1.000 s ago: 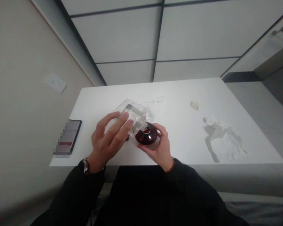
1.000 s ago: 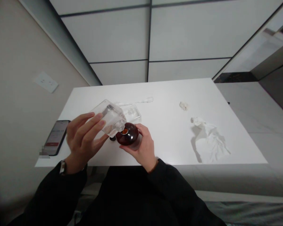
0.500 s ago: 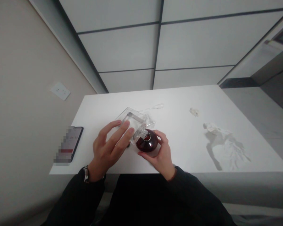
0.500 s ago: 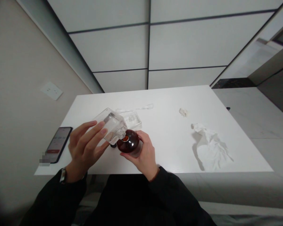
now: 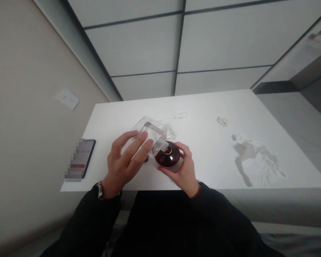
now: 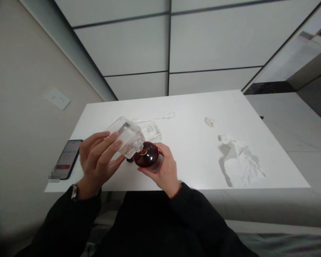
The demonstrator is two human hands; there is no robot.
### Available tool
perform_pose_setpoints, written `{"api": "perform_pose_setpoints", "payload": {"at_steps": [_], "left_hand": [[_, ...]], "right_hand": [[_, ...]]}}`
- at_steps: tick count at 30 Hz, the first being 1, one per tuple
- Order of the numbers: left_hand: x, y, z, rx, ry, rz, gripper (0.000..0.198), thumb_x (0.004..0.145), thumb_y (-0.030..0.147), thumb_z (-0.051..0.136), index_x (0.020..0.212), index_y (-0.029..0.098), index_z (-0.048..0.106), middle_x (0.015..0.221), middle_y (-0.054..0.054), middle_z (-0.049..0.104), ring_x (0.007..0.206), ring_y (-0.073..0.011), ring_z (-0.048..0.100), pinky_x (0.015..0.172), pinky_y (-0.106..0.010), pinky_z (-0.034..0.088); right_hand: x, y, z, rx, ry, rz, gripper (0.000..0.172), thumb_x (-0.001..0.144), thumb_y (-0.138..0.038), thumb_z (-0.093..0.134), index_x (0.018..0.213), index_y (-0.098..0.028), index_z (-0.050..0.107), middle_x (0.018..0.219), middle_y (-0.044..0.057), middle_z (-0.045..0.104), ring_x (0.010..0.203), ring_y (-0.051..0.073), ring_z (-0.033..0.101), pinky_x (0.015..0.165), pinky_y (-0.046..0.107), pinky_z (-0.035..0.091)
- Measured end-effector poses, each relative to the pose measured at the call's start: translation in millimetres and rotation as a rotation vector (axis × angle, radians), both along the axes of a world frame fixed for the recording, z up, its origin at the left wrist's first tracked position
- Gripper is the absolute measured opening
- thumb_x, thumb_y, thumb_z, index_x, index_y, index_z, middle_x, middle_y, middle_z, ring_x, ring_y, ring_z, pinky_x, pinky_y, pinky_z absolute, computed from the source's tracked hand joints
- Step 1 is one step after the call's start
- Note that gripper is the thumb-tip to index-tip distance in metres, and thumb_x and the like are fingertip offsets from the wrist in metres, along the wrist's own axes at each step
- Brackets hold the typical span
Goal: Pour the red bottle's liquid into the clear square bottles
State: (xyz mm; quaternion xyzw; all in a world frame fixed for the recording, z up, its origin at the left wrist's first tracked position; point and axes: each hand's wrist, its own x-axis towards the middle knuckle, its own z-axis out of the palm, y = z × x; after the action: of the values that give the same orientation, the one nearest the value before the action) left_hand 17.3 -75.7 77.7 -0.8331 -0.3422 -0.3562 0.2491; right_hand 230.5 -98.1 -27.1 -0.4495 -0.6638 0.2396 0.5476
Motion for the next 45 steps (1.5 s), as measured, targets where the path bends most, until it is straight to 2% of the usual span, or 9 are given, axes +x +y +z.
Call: {"api": "perform_pose_setpoints", "payload": {"at_steps": [4,18,24,29,31,33,36,41,45], "left_hand": [[0,0,0.4,-0.011,0.0,0.007,0.084,0.085,0.008,0.086,0.158,0.025,0.048,0.132,-0.007,0.077,0.128,-0.0288,0.067,0.098,-0.042,0.067],[1,0,2.8,0.011,0.023,-0.016,0.076,0.081,0.006,0.089,0.149,0.016,0.056,0.129,-0.01,0.077,0.127,-0.0312,0.066,0.098,-0.044,0.067],[1,0,3.2,0.003,0.019,-0.011,0.082,0.082,0.008,0.089,0.154,0.018,0.052,0.13,-0.01,0.076,0.128,-0.0313,0.066,0.098,-0.044,0.067],[0,0,2.2,0.003,0.016,-0.011,0.08,0.083,0.009,0.089,0.154,0.019,0.053,0.131,-0.009,0.076,0.129,-0.0308,0.066,0.099,-0.045,0.067],[-1,0,1.0,-0.001,0.033,-0.002,0.074,0.084,0.01,0.088,0.151,0.021,0.055,0.132,-0.009,0.076,0.129,-0.0306,0.067,0.099,-0.044,0.067],[-1,0,-1.0,-0.012,0.086,0.0,0.068,0.087,0.011,0.086,0.148,0.02,0.058,0.132,-0.009,0.077,0.129,-0.0304,0.067,0.097,-0.043,0.067],[0,2,-4.6,-0.043,0.12,-0.016,0.063,0.09,0.011,0.082,0.147,0.02,0.058,0.132,-0.009,0.077,0.129,-0.0298,0.067,0.095,-0.041,0.067],[4,7,-7.9,-0.079,-0.046,-0.002,0.07,0.091,0.021,0.084,0.152,0.022,0.049,0.127,-0.011,0.076,0.121,-0.0295,0.07,0.098,-0.045,0.065],[5,8,-11.3,-0.218,-0.153,0.019,0.068,0.091,0.027,0.083,0.149,0.022,0.048,0.128,-0.013,0.073,0.119,-0.0299,0.069,0.103,-0.05,0.063]], "right_hand": [[0,0,0.7,0.011,0.007,0.006,0.087,0.081,-0.051,0.091,0.149,-0.029,0.043,0.136,0.013,0.063,0.127,0.032,0.065,0.102,0.053,0.062],[1,0,1.3,0.005,0.003,-0.006,0.086,0.081,-0.054,0.091,0.149,-0.028,0.044,0.136,0.013,0.064,0.126,0.032,0.066,0.101,0.052,0.063],[1,1,0.3,0.01,0.002,0.004,0.088,0.08,-0.054,0.091,0.15,-0.028,0.043,0.135,0.013,0.063,0.126,0.032,0.066,0.1,0.052,0.063],[3,0,2.0,0.019,-0.004,0.003,0.089,0.08,-0.07,0.084,0.149,-0.029,0.044,0.134,0.013,0.064,0.125,0.033,0.066,0.102,0.054,0.061],[5,-1,4.0,0.044,-0.002,0.01,0.093,0.081,-0.081,0.075,0.15,-0.028,0.044,0.134,0.014,0.063,0.124,0.034,0.066,0.104,0.057,0.059],[7,-2,6.3,0.069,-0.002,0.011,0.09,0.087,-0.087,0.062,0.151,-0.026,0.044,0.136,0.015,0.061,0.125,0.035,0.064,0.106,0.059,0.057],[8,-4,8.6,0.076,-0.008,-0.011,0.082,0.094,-0.084,0.053,0.15,-0.024,0.043,0.134,0.015,0.061,0.122,0.034,0.065,0.102,0.056,0.058],[11,-8,9.6,0.047,-0.014,-0.068,0.076,0.091,-0.074,0.07,0.144,-0.024,0.047,0.13,0.014,0.061,0.118,0.032,0.065,0.098,0.052,0.059],[18,-10,11.3,0.028,-0.078,-0.128,0.07,0.087,-0.06,0.081,0.14,-0.024,0.052,0.129,0.013,0.063,0.119,0.033,0.064,0.1,0.055,0.057]]}}
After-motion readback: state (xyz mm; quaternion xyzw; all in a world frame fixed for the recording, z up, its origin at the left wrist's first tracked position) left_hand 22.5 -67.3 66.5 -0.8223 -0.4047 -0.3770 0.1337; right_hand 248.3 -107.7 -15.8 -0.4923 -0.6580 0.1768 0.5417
